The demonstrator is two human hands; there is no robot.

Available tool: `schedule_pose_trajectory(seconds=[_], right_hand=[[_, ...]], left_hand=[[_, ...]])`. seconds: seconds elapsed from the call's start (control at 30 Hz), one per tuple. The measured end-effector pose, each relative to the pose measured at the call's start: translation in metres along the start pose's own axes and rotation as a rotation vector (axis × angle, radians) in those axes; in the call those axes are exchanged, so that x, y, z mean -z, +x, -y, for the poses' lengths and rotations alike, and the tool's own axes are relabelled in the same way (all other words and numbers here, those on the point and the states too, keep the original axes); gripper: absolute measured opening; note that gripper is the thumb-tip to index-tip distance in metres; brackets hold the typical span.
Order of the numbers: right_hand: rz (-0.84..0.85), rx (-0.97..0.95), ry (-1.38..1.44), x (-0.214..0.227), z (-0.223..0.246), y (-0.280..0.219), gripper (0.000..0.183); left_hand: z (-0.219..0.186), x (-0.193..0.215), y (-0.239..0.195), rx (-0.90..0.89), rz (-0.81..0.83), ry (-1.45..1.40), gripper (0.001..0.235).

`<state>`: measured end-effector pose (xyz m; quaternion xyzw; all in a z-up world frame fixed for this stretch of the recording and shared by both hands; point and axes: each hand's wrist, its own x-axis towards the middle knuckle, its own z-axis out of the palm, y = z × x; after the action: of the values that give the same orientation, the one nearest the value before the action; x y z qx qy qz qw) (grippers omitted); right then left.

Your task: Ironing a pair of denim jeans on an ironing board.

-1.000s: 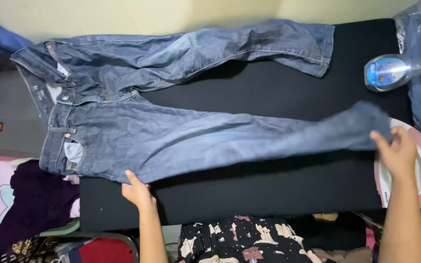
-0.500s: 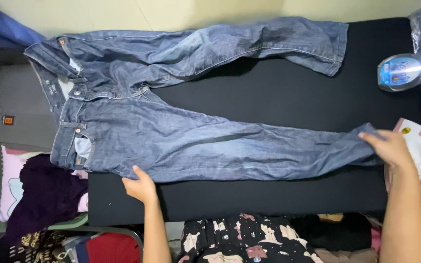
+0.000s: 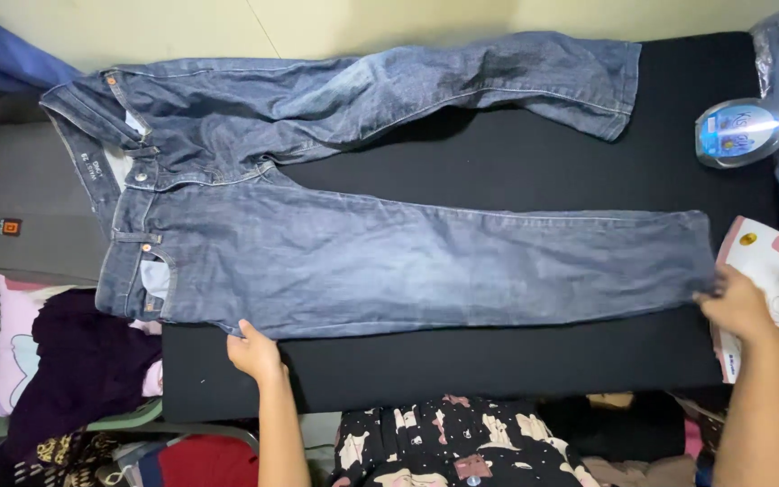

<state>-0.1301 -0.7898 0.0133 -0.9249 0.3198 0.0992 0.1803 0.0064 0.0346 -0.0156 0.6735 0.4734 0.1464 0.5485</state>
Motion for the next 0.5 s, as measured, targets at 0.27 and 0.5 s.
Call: schedule_pose_trajectory(seconds=[0.27, 0.5], right_hand=[[-0.275, 0.015, -0.086, -0.008, 0.064, -0.047, 0.056], [-0.411, 0.056, -0.161, 0.001, 0.120, -0.004, 0.052]], left_hand=[[0.002, 0.011, -0.003, -0.338, -0.068, 0.347, 0.035], [-0.150, -0.041, -0.058, -1.099, -0.259, 0.411, 0.052]])
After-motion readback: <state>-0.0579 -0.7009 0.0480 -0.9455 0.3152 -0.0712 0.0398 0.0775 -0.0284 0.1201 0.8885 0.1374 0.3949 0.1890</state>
